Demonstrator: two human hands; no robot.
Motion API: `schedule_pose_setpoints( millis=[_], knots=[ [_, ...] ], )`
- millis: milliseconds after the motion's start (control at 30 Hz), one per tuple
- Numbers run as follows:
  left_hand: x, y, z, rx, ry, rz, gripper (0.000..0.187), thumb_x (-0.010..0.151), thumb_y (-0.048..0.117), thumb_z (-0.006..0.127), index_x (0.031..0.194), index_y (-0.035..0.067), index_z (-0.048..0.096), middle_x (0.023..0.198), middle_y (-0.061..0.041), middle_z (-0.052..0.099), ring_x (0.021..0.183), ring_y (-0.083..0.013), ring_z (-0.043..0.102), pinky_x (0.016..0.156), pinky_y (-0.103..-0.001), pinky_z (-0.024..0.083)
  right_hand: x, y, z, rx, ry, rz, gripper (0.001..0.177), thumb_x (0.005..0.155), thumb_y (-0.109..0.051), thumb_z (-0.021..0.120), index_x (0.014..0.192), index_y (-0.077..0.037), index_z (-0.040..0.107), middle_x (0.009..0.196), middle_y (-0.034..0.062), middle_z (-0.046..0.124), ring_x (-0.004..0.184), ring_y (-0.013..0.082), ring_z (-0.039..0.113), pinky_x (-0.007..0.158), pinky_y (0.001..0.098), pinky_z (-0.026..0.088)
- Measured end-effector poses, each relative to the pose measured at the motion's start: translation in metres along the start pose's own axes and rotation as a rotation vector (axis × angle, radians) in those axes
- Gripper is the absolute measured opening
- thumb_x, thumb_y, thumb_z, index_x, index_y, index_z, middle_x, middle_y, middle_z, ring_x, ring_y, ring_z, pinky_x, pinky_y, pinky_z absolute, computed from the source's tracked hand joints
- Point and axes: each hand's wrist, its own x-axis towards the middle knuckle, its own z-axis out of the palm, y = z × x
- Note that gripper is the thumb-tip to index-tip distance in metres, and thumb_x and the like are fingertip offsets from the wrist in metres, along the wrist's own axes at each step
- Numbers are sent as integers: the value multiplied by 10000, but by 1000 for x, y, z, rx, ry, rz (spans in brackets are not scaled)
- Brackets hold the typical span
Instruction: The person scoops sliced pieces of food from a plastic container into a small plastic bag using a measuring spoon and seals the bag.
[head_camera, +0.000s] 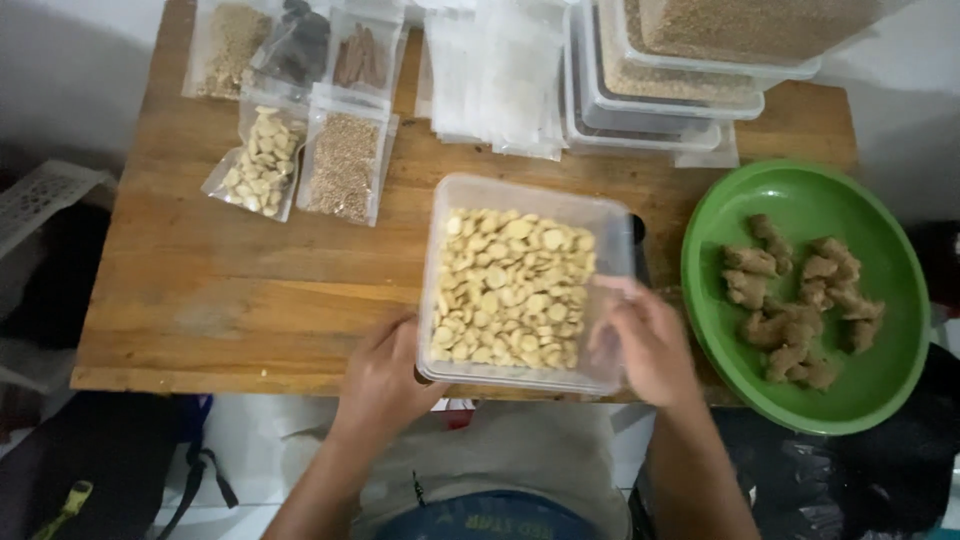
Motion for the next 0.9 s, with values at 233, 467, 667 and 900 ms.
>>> schedule_pose_setpoints(
  millis=[233, 467, 667, 900],
  knots=[
    [-15, 4, 0, -97, -580, -622, 1001, 590, 556, 936, 1371, 163, 449, 1354, -40, 575, 908, -248, 740, 572, -412, 666, 1, -31, 21, -330, -27, 373, 463, 962, -187, 508, 1421, -148, 559, 736, 46, 678, 599, 154, 607, 567, 303, 482],
    [-32, 9, 18, 12, -335, -393, 1050, 582, 597, 953, 1333, 64, 448, 1239, -197, 596, 804, -333, 712, 562, -443, 612, 9, -3, 21, -188, 31, 106, 443, 981, -200, 503, 1415, -113, 500, 659, 39, 608, 513, 148, 568, 505, 296, 516],
    [27, -1, -24, -365, -339, -485, 1060, 635, 506, 737, 1500, 49, 330, 1349, -116, 568, 1060, -214, 620, 974, -418, 516, 18, 41, 10, -100, 197, -474, 382, 1081, -273, 448, 1373, -34, 509, 648, -26, 512, 515, 74, 452, 485, 235, 368],
    [182, -21, -41, -184, -68, 54, 271, 1098, 159, 509, 1254, 22, 683, 1038, -136, 745, 946, -269, 692, 897, -416, 541, 10, 84, 16, -42, 362, -831, 263, 1056, -157, 479, 1171, 44, 603, 677, 22, 587, 501, 74, 462, 518, 225, 395]
  ],
)
